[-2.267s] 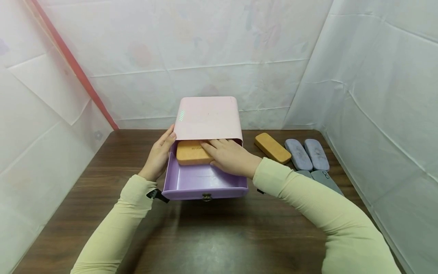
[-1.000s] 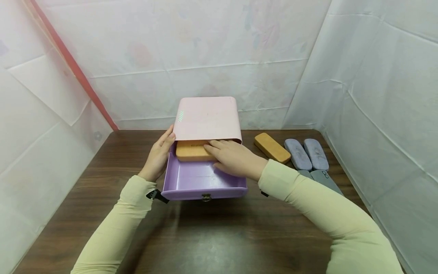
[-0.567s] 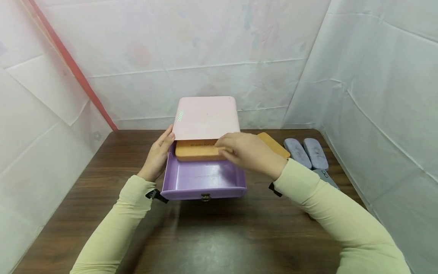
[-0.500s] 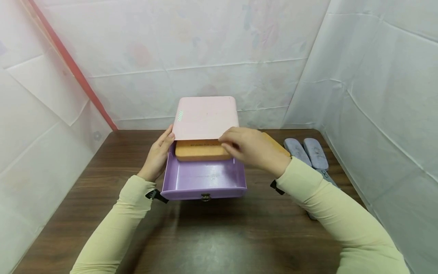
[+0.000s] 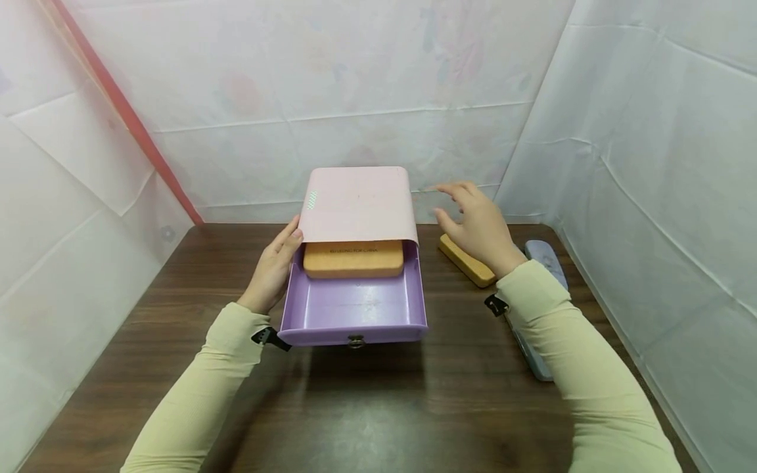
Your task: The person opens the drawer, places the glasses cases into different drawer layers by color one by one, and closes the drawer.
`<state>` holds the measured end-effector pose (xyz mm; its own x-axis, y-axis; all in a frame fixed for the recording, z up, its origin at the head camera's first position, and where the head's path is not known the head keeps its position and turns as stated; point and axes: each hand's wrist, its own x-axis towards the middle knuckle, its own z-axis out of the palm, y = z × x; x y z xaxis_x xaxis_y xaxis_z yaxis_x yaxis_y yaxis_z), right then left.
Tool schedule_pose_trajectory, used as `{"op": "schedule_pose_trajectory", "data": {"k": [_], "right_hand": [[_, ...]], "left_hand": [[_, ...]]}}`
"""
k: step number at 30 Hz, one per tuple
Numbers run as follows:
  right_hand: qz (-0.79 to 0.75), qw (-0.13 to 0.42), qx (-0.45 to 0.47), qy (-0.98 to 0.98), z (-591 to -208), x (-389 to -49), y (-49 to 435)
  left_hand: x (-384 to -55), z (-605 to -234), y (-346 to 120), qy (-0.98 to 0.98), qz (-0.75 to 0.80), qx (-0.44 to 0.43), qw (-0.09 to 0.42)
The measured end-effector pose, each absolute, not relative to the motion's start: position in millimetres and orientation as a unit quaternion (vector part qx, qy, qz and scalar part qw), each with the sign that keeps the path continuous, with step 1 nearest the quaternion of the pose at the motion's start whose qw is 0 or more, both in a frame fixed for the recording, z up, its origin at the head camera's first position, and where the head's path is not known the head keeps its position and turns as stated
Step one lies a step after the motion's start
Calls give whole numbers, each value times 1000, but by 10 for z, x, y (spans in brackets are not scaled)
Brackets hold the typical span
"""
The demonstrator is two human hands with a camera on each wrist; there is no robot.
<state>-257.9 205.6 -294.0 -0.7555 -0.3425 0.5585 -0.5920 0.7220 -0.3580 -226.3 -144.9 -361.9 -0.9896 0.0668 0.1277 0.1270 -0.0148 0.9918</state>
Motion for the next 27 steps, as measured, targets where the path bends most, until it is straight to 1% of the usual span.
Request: {"op": "schedule_pose_trajectory", "data": {"k": [4, 8, 17, 27], "right_hand": [[284, 183, 200, -920, -3119, -2719, 2194], [268, 136, 150, -942, -3351, -2858, 2342], [235, 20, 87, -968, -3890, -3055, 2642], [170, -20, 67, -983, -4285, -3068, 2749]], "left_hand": [[-2268, -3621, -1436, -703, -707, -70, 22], [-2273, -3632, -1426, -706, -705, -70, 23], [-2271, -3632, -1415, -704, -706, -72, 25], [-2267, -3638, -1420, -700, -710, -72, 24]]}}
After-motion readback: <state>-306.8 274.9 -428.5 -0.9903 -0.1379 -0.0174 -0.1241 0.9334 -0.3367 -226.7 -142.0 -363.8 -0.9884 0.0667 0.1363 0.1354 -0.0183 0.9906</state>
